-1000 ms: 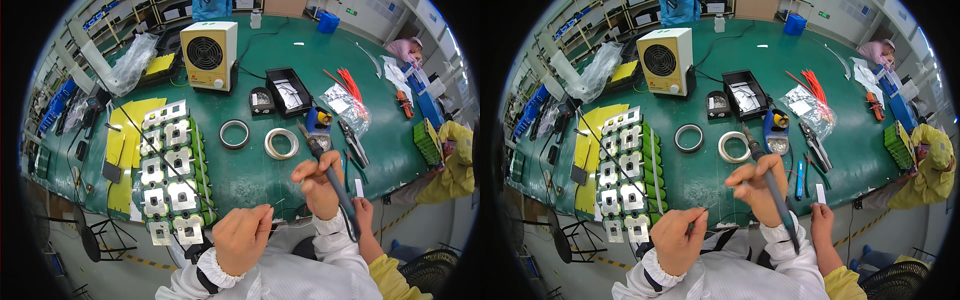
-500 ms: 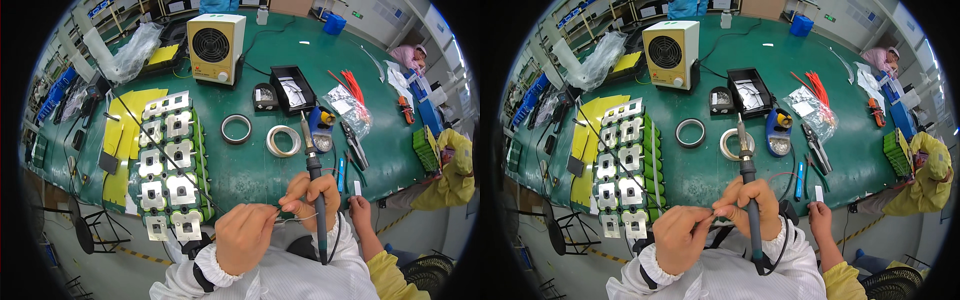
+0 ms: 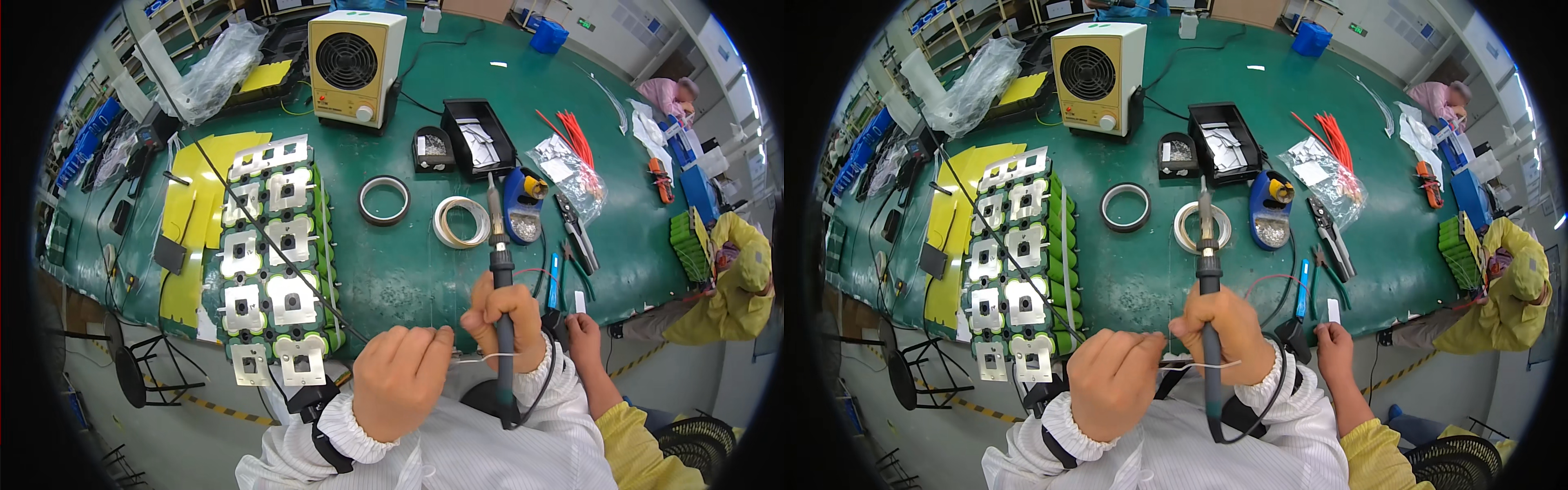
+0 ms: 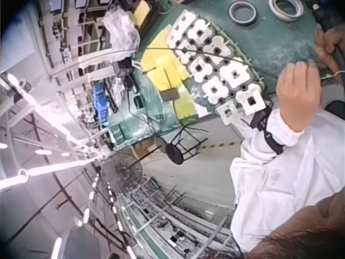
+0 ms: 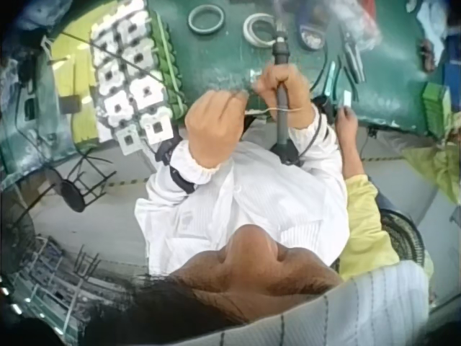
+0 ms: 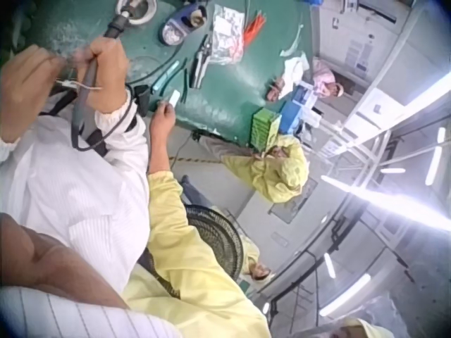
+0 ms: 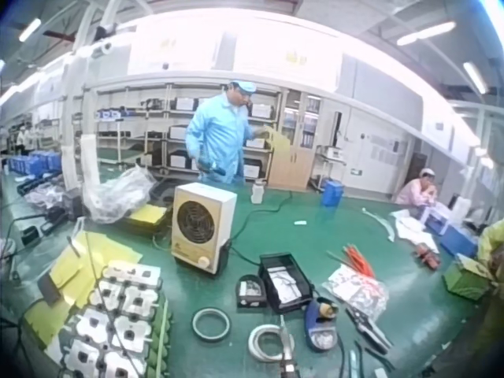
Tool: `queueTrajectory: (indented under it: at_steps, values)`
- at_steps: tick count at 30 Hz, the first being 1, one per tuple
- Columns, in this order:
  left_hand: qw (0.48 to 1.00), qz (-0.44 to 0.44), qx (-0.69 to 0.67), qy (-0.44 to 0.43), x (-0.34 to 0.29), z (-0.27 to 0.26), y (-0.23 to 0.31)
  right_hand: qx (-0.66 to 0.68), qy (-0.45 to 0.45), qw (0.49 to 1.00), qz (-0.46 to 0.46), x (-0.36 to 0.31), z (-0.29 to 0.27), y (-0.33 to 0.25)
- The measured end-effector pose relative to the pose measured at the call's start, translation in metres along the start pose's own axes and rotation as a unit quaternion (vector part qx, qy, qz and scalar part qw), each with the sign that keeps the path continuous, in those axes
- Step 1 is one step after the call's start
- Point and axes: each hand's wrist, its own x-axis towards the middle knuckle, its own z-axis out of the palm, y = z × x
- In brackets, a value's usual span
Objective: Soldering wires to electronic components at a factory workbench.
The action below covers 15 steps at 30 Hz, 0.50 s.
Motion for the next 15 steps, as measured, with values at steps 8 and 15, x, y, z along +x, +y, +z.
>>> queueTrajectory:
  at_steps: [8,15]
  values:
    - [0.999,-0.027,-0.023,0.010,0.003,-0.005,0.002,0.136,0.008,0.982,0.131,0.000,-0.016,0.008]
    - [0.991,-0.091,-0.095,0.021,0.006,-0.012,0.003,0.089,-0.020,0.990,-0.110,0.012,-0.016,0.006]
